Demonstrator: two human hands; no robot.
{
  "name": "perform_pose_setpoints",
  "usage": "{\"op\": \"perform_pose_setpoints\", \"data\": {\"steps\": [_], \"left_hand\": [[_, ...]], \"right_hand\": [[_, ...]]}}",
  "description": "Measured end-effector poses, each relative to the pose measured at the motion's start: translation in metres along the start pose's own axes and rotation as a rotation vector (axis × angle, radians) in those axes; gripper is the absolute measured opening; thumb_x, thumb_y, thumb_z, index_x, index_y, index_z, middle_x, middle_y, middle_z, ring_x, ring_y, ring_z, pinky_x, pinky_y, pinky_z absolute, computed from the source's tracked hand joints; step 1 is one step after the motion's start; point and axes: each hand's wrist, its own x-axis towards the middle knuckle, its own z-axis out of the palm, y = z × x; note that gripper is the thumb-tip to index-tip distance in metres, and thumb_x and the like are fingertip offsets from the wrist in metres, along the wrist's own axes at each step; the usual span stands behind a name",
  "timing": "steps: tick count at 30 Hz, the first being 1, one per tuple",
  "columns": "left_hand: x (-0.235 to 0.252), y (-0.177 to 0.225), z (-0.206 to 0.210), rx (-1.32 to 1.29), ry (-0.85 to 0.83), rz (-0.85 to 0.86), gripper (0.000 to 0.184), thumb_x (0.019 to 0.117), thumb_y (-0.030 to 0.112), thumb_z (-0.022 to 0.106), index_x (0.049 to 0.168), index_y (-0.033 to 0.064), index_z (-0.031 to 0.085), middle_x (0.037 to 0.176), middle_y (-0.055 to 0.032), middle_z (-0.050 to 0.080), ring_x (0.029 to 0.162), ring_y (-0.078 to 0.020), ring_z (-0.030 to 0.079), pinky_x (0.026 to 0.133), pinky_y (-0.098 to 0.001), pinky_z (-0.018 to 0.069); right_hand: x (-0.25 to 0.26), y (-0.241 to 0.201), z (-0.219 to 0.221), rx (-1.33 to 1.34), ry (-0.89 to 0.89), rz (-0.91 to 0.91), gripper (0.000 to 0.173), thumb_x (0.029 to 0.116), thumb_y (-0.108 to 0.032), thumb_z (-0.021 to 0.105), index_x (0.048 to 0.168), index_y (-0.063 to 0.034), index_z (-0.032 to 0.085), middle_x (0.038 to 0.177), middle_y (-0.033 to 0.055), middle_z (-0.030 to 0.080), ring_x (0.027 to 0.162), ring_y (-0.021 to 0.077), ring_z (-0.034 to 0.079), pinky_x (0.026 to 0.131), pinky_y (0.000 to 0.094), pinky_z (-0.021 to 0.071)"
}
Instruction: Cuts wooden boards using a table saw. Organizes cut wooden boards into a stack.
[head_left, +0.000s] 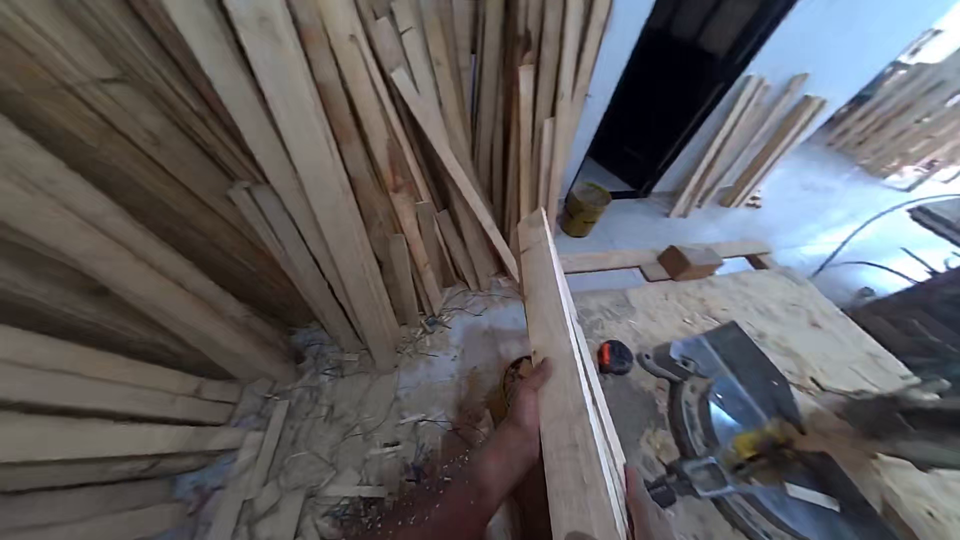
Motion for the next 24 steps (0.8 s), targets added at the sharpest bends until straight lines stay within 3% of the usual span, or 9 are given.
{"op": "perform_pose_setpoints", "data": {"steps": [3,5,8,12,17,21,24], "left_hand": [[-0.004,0.046,-0.029,0.108,0.154,-0.054,0.050,0.1072,0.044,0.046,0.135,0.0029,0.056,0.110,-0.0211,0.072,0.097,-0.0324,0.073,0.084,-0.0509,0.0614],[-0.008,0.070,-0.056,0.177,0.224,-0.112,0.050,0.1077,0.042,0.045,0.135,0.0019,0.056,0.111,-0.0207,0.072,0.098,-0.0325,0.073,0.086,-0.0512,0.0611],[-0.014,0.089,-0.098,0.156,0.349,-0.137,0.046,0.1069,0.038,0.048,0.135,0.0014,0.054,0.109,-0.0214,0.072,0.097,-0.0333,0.073,0.083,-0.0519,0.0613],[-0.024,0.097,-0.149,0.106,0.506,-0.116,0.042,0.1054,0.033,0.049,0.131,0.0010,0.055,0.106,-0.0217,0.072,0.093,-0.0329,0.072,0.079,-0.0514,0.0610],[-0.010,0.113,-0.188,0.043,0.520,-0.080,0.039,0.1069,0.030,0.043,0.131,0.0007,0.054,0.104,-0.0213,0.071,0.092,-0.0311,0.073,0.077,-0.0489,0.0617],[0.030,0.147,-0.194,0.042,0.578,-0.040,0.033,0.1098,0.024,0.037,0.125,0.0008,0.054,0.094,-0.0153,0.071,0.082,-0.0224,0.072,0.070,-0.0402,0.0616],[0.080,0.178,-0.214,0.184,0.598,-0.031,0.032,0.1107,0.021,0.035,0.123,0.0003,0.056,0.091,-0.0100,0.071,0.079,-0.0149,0.071,0.069,-0.0330,0.0613]], "right_hand": [[0.032,-0.030,0.007,0.372,-0.230,-0.082,0.102,0.0886,-0.034,0.076,0.163,-0.0040,0.014,0.144,0.0195,0.056,0.122,0.0258,0.065,0.102,0.0476,0.0567],[0.054,-0.057,0.018,0.622,-0.368,-0.046,0.076,0.0923,-0.023,0.067,0.157,-0.0077,0.030,0.128,0.0151,0.067,0.108,0.0248,0.071,0.092,0.0457,0.0615],[0.083,-0.090,0.049,0.832,-0.493,0.092,0.049,0.0972,-0.024,0.059,0.142,-0.0055,0.050,0.110,0.0161,0.073,0.096,0.0260,0.074,0.084,0.0443,0.0632],[0.118,-0.108,0.092,0.912,-0.616,0.247,0.039,0.1002,-0.027,0.058,0.130,-0.0021,0.058,0.104,0.0187,0.074,0.093,0.0272,0.074,0.082,0.0447,0.0628],[0.167,-0.133,0.119,0.893,-0.701,0.402,0.036,0.1001,-0.026,0.058,0.128,-0.0032,0.060,0.103,0.0188,0.073,0.092,0.0282,0.074,0.081,0.0458,0.0625],[0.225,-0.163,0.131,0.833,-0.759,0.421,0.037,0.1015,-0.026,0.058,0.131,-0.0041,0.057,0.105,0.0168,0.073,0.094,0.0266,0.073,0.082,0.0441,0.0622],[0.288,-0.186,0.143,0.778,-0.767,0.438,0.038,0.1013,-0.027,0.059,0.132,-0.0038,0.055,0.107,0.0161,0.072,0.096,0.0262,0.073,0.083,0.0437,0.0623]]}}
